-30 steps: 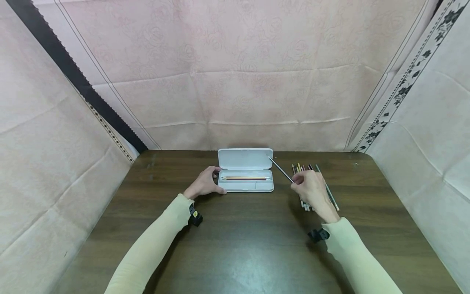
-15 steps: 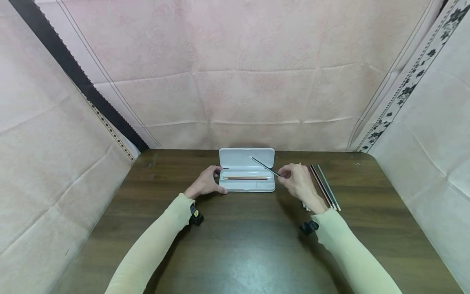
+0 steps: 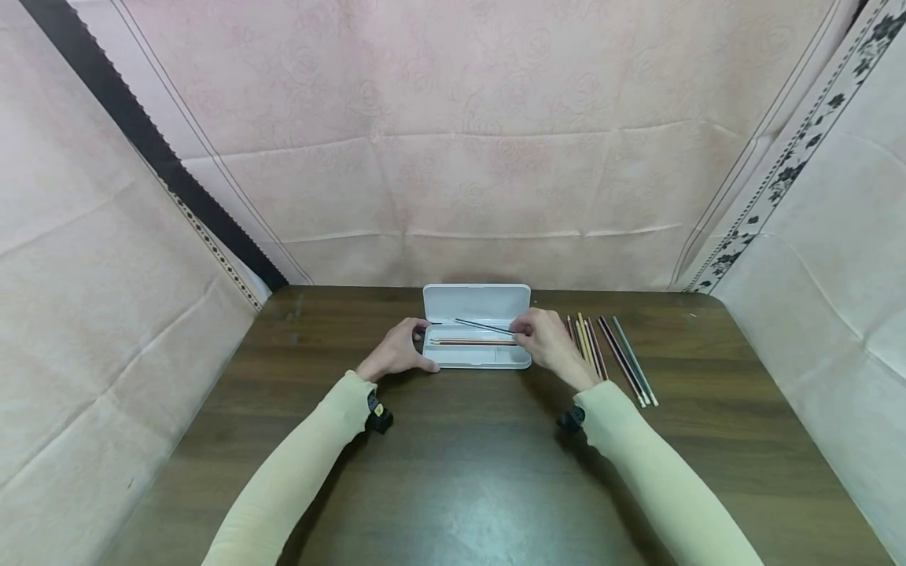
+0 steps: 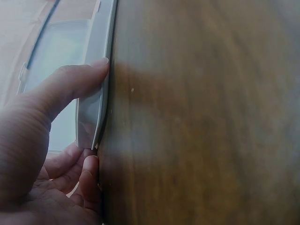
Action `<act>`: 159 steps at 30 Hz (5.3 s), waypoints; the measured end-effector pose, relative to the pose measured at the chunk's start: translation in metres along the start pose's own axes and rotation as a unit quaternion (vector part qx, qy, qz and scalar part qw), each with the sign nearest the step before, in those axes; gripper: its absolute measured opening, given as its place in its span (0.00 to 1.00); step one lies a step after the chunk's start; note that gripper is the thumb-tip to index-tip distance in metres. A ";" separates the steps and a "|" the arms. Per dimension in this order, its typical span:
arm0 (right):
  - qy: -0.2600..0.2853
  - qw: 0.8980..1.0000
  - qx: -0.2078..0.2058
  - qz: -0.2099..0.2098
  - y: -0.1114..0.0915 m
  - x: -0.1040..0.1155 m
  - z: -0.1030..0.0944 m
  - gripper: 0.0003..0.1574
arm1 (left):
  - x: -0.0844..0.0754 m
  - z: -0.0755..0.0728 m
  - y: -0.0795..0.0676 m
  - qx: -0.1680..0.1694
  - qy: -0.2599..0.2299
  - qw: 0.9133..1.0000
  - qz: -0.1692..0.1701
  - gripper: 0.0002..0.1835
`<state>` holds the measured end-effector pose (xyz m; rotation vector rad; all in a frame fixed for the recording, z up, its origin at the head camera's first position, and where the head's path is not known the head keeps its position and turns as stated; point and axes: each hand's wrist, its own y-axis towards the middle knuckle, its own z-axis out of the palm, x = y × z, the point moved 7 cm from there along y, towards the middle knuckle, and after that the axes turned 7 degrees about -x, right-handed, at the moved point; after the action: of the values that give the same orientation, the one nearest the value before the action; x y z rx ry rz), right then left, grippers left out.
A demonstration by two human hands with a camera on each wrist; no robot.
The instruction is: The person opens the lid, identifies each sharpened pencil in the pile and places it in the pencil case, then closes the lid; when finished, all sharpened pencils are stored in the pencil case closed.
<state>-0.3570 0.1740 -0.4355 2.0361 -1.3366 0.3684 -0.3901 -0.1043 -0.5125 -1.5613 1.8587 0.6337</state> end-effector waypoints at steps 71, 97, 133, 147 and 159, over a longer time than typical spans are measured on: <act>-0.049 0.999 0.021 0.000 0.018 0.005 0.043 0.10 | 0.001 0.001 0.001 0.001 0.004 1.000 0.000 0.51; -0.099 0.987 -0.033 0.119 -0.038 -0.032 -0.030 0.15 | 0.001 0.000 -0.002 -0.001 0.002 1.000 -0.009 0.51; -0.133 0.970 -0.018 0.201 -0.090 -0.100 -0.050 0.13 | 0.001 0.000 0.001 0.000 0.000 1.000 -0.005 0.50; -0.130 0.969 0.013 0.212 -0.095 -0.089 -0.054 0.10 | 0.001 0.001 0.000 0.002 0.000 1.000 -0.006 0.51; -0.117 0.964 0.028 0.235 -0.096 -0.092 -0.054 0.12 | 0.001 0.000 0.000 0.001 0.005 1.000 -0.005 0.50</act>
<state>-0.3048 0.2988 -0.4830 1.8312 -1.9833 0.3812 -0.3897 -0.1046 -0.5132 -1.5736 1.8574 0.6218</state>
